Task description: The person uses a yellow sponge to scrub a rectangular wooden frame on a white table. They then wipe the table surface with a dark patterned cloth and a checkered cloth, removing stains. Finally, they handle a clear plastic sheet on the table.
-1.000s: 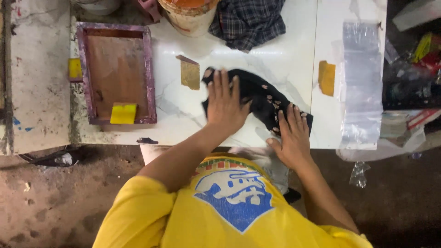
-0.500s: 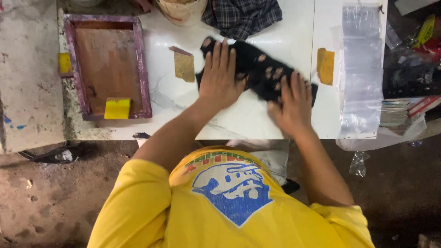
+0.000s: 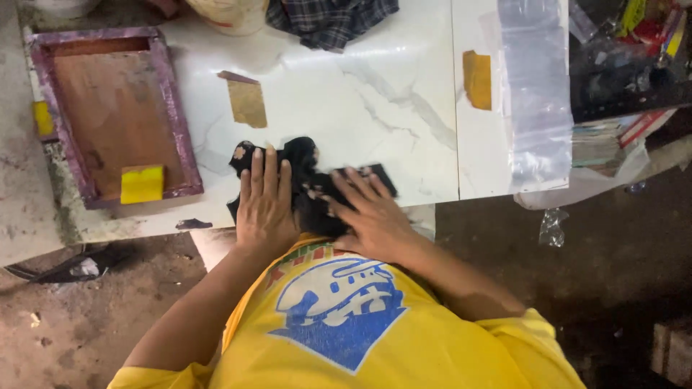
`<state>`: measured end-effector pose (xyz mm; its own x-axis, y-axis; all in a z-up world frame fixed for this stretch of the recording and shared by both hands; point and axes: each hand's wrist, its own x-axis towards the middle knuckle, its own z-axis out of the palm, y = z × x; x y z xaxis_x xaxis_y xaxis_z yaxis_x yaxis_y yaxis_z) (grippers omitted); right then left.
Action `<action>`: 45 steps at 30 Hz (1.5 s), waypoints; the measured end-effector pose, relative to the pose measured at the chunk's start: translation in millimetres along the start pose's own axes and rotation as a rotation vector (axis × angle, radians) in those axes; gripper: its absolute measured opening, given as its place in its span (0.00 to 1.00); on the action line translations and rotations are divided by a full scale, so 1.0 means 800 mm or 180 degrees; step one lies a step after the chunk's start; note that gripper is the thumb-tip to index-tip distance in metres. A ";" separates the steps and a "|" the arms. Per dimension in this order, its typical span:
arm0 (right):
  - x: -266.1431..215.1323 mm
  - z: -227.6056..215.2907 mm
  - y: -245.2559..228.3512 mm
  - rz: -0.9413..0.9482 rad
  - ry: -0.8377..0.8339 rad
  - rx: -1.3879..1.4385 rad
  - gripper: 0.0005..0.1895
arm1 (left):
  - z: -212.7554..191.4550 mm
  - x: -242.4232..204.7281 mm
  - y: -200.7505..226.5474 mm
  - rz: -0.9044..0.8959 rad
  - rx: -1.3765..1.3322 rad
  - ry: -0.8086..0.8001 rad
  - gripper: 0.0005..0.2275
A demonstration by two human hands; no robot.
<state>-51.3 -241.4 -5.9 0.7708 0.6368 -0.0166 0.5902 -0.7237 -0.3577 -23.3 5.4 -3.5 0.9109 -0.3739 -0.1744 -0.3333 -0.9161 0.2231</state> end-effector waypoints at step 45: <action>0.079 -0.058 0.144 0.1698 0.0211 -0.0230 0.47 | -0.015 0.172 0.015 0.0323 0.0125 0.0643 0.37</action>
<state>76.3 -296.7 -4.6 0.9800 0.1596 -0.1185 0.1260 -0.9599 -0.2506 100.7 -55.6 -13.6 0.9011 -0.4315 0.0434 -0.4314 -0.8816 0.1914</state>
